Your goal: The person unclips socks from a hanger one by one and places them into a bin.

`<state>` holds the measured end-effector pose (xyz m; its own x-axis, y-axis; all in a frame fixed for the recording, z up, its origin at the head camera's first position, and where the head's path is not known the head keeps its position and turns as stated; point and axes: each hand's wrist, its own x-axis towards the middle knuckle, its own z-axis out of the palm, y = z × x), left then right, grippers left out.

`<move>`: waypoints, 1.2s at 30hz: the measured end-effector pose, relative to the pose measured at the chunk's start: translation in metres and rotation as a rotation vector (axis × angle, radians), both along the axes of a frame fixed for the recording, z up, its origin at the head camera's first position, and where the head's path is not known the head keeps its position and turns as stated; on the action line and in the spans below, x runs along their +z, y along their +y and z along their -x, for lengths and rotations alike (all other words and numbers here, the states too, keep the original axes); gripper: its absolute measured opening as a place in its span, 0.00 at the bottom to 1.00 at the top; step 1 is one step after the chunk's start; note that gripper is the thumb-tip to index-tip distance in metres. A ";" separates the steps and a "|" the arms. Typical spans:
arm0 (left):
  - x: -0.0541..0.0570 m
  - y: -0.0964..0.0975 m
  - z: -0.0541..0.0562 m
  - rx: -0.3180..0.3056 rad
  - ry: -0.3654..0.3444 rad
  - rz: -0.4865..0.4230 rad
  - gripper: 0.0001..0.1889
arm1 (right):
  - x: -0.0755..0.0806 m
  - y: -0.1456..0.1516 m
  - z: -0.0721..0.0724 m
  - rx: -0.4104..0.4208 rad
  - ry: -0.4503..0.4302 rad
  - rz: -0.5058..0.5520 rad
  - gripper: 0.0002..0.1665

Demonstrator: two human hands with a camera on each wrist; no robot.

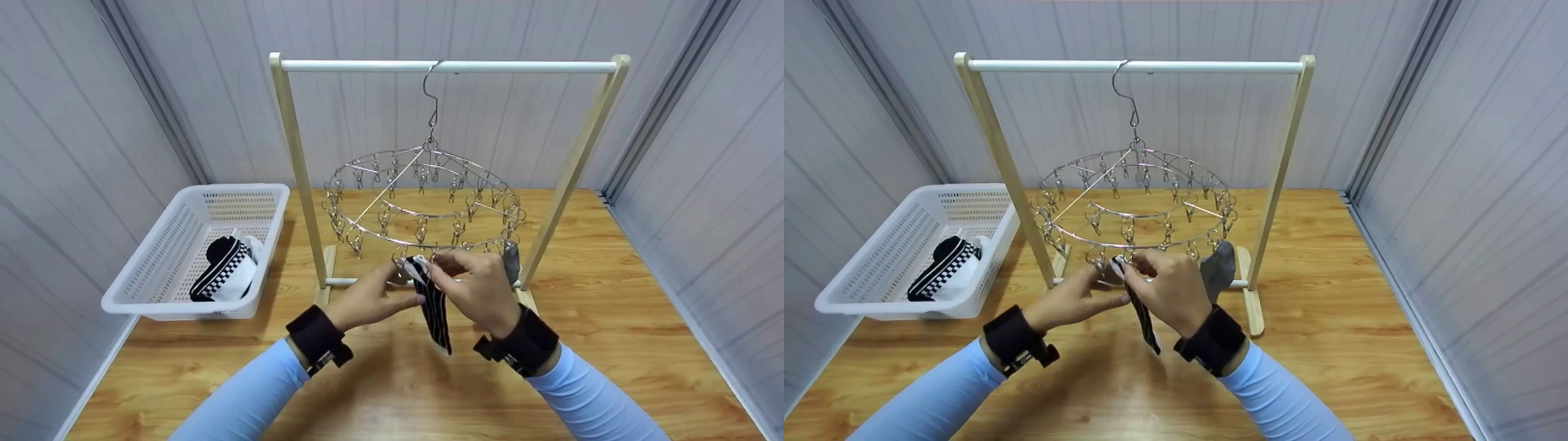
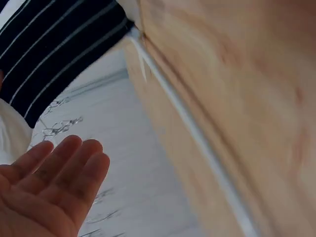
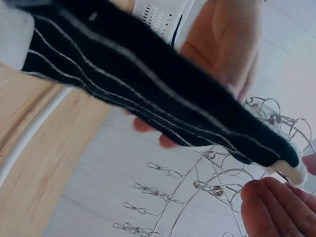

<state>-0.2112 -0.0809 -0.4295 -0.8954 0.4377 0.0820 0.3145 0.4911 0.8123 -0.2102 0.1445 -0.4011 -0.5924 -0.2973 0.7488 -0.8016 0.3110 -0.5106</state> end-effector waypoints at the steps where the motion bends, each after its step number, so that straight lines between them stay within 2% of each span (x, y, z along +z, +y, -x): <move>1: -0.001 0.001 0.002 -0.018 -0.044 -0.046 0.29 | 0.000 0.000 0.000 0.001 -0.003 -0.001 0.04; 3: -0.003 0.004 0.007 -0.051 -0.101 -0.141 0.25 | 0.000 0.000 -0.001 0.000 -0.008 0.000 0.03; 7: -0.004 0.005 0.013 -0.047 -0.150 -0.255 0.21 | 0.001 -0.001 0.000 -0.002 -0.003 0.004 0.03; 12: -0.003 0.003 0.016 -0.014 -0.171 -0.322 0.21 | 0.001 -0.001 0.001 0.000 0.012 0.011 0.03; 19: 0.000 0.000 0.016 -0.047 -0.141 -0.286 0.12 | -0.001 0.000 0.002 -0.004 0.024 0.006 0.02; 25: 0.003 -0.007 0.014 -0.060 -0.202 -0.261 0.11 | -0.003 0.001 0.003 -0.045 0.087 -0.019 0.02; 30: 0.005 -0.015 0.012 -0.041 -0.201 -0.159 0.08 | -0.005 0.001 0.003 -0.052 0.140 -0.017 0.04; 36: 0.006 -0.032 0.011 -0.034 -0.185 -0.035 0.07 | -0.004 0.002 0.003 -0.049 0.121 -0.001 0.03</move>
